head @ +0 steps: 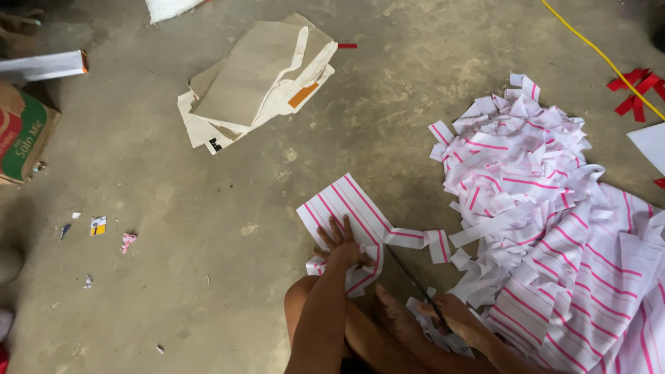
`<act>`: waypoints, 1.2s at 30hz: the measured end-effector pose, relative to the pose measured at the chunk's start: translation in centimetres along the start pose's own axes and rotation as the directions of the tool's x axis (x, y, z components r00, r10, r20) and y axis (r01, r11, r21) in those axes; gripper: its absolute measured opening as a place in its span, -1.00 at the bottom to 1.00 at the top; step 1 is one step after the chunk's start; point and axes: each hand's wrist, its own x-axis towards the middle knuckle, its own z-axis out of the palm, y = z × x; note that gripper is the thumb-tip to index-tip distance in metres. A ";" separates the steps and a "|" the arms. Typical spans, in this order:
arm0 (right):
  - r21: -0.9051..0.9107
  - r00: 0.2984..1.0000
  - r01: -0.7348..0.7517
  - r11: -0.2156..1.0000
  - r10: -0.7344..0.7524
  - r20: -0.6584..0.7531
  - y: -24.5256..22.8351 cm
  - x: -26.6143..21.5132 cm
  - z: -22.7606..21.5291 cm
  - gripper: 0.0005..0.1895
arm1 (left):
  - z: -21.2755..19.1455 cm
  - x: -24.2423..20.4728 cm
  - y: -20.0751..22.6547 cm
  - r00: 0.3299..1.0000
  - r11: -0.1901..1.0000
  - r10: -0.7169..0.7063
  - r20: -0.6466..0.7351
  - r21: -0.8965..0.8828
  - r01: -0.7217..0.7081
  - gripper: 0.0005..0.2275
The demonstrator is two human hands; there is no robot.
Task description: Cutting a large piece of striped fabric into long thin strips using scissors
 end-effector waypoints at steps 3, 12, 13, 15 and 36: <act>-0.094 0.983 0.170 0.981 -0.175 -0.052 0.8 3.5 1.3 -0.20 | -1.6 -2.7 0.6 0.998 1.000 -0.013 0.054 0.013 0.012 0.36; 0.031 0.998 0.055 0.998 -0.054 -0.018 -4.0 2.8 2.1 -0.46 | -0.9 -1.1 0.4 0.999 1.000 -0.016 0.042 -0.006 0.016 0.37; 0.026 0.998 0.055 0.998 -0.055 -0.018 -4.1 2.7 2.2 -0.46 | -1.1 -1.3 0.4 0.999 1.000 -0.016 0.042 -0.012 0.016 0.37; 0.084 0.994 0.113 0.990 -0.114 0.006 -4.3 2.3 2.2 -0.47 | -1.6 -1.8 0.5 0.997 1.000 -0.016 0.075 -0.003 0.016 0.35; 0.054 0.982 0.188 0.981 -0.188 -0.012 -6.3 5.3 2.9 -0.63 | 0.9 1.3 -0.1 1.000 0.999 0.003 -0.022 -0.037 -0.004 0.41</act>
